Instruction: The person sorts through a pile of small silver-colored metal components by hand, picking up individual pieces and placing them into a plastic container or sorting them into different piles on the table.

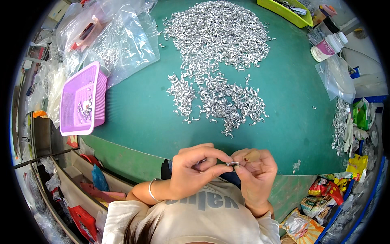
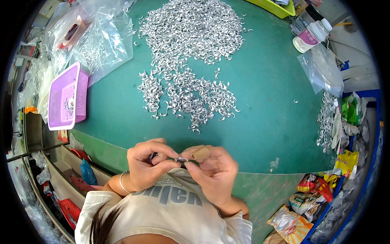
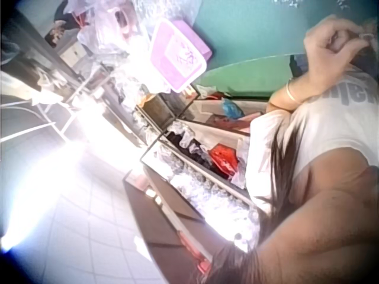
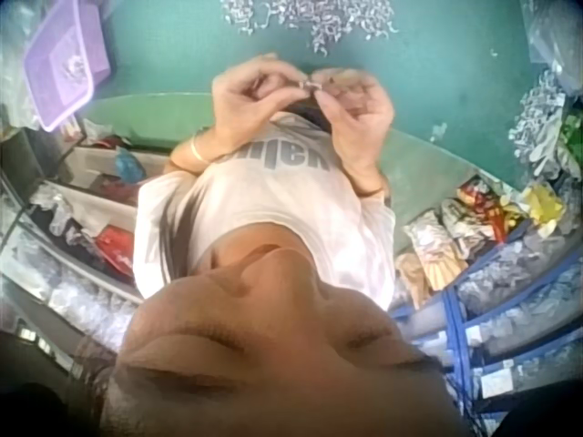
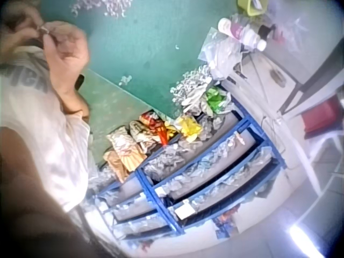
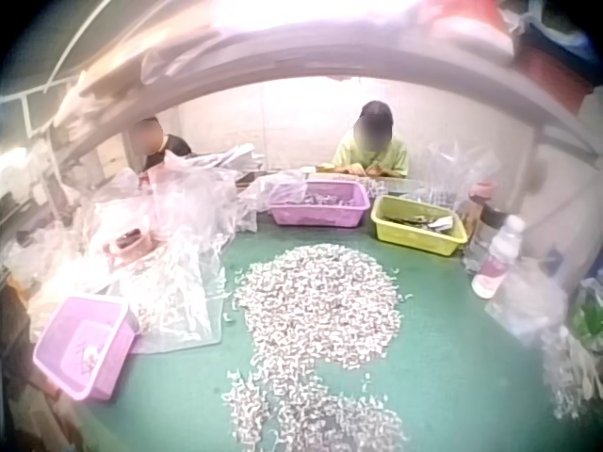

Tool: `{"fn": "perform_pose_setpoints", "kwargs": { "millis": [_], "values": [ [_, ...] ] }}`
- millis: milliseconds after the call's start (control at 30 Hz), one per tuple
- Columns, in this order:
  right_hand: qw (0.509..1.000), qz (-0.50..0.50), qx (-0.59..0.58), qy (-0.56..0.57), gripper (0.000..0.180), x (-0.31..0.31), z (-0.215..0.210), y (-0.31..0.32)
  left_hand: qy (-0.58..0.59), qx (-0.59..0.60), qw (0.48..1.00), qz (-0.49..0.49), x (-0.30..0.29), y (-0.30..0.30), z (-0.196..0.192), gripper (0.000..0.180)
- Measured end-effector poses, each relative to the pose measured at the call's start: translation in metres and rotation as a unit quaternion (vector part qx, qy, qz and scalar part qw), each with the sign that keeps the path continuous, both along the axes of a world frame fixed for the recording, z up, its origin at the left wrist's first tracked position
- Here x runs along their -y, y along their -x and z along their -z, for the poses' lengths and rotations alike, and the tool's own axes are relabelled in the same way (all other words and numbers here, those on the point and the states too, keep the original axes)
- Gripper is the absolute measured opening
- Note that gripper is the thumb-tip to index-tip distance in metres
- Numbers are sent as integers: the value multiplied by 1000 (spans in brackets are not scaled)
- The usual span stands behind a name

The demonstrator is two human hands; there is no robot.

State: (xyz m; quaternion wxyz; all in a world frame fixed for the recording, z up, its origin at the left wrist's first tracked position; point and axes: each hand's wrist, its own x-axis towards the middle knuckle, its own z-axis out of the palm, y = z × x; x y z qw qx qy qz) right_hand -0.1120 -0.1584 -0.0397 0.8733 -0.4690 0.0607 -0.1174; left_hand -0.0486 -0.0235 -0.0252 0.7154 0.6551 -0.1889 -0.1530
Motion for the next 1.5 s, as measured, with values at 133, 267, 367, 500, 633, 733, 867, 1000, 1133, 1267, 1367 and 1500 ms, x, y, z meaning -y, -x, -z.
{"fn": "perform_pose_setpoints", "kwargs": {
  "millis": [133,267,367,500,633,733,867,1000,1133,1267,1367,1500],
  "values": [
    [997,-22,-42,-57,22,1,-2,1,6,14,1000,-1,0,0,0,22],
    [990,-42,-73,-113,20,0,-3,1,6,16,1000,7,-1,1,-1,21],
    [985,-47,-84,-141,19,0,-3,0,7,12,1000,10,0,0,-1,21],
    [990,-33,-61,-120,21,-1,-2,1,17,-18,1000,3,0,1,2,18],
    [999,-9,26,-18,27,-3,1,-3,43,-184,981,35,-2,-1,8,12],
    [998,-3,46,47,30,-2,-2,-5,77,-248,965,41,-1,-2,9,12],
    [997,12,50,61,32,-5,-4,-5,95,-283,953,47,-1,-2,6,12],
    [997,20,52,60,32,-6,-4,-5,102,-288,951,51,0,-3,6,12],
    [996,24,53,69,32,-6,-3,-5,100,-260,959,48,0,-3,8,11],
    [995,21,58,75,32,-6,-3,-5,97,-239,965,44,0,-2,8,12],
    [995,20,60,75,31,-6,-3,-5,95,-227,969,40,0,-2,7,12],
    [996,22,59,67,31,-7,-5,-5,92,-186,978,22,0,-2,6,13]
  ]
}}
